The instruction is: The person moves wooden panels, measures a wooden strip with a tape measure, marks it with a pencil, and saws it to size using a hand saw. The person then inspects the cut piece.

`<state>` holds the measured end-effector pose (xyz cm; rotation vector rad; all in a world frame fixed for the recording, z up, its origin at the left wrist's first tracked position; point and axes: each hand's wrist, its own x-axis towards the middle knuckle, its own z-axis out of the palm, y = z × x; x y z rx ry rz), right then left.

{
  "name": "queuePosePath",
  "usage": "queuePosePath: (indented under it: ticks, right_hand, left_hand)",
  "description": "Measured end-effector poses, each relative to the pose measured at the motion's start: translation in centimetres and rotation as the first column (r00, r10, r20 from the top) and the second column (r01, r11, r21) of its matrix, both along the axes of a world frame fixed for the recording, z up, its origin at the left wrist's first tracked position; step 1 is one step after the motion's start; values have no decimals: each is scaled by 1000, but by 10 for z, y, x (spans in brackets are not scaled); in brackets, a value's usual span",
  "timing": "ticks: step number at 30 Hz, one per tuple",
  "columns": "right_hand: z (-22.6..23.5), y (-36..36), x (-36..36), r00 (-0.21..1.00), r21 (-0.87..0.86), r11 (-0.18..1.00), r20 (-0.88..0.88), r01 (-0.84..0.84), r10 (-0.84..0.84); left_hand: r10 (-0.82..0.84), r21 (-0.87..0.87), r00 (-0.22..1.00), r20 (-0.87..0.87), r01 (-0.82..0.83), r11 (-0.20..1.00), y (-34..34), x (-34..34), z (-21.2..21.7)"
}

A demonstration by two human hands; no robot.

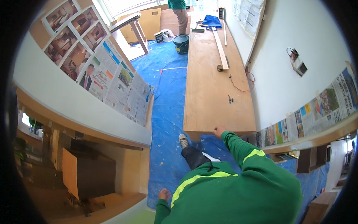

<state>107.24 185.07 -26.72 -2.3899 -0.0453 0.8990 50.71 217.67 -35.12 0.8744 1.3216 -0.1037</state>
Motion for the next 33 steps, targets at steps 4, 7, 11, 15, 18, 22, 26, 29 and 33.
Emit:
queuePosePath:
  ticks: [4,7,11,15,18,22,26,29,33]
  right_hand:
    - [-32,29,59,976,-564,813,215,144,-24]
    - [4,85,77,972,-471,853,42,223,-231]
    - [-71,79,97,872,-545,750,-69,375,-485]
    - [-25,121,84,780,-608,638,-51,471,-624]
    - [-43,109,71,749,-499,636,40,589,-662]
    - [-45,121,74,797,-548,665,4,507,-604]
    - [-50,112,67,802,-551,650,60,523,-594]
    - [-46,117,73,806,-560,647,66,517,-588]
    - [-38,116,80,754,-532,620,54,577,-655]
  left_hand:
    - [-589,72,804,-89,595,801,20,51,-12]
    - [-756,156,612,-232,791,592,73,83,24]
    - [-826,192,479,-297,877,440,171,203,66]
    - [-827,147,384,-410,923,355,243,262,98]
    - [-874,139,179,-451,982,130,285,333,112]
    - [-906,271,229,-357,953,134,323,449,126]
    - [-985,468,160,-60,877,114,274,651,193]
    - [-930,596,103,354,741,309,191,762,325]
    - [-766,776,-267,585,458,433,121,847,505]
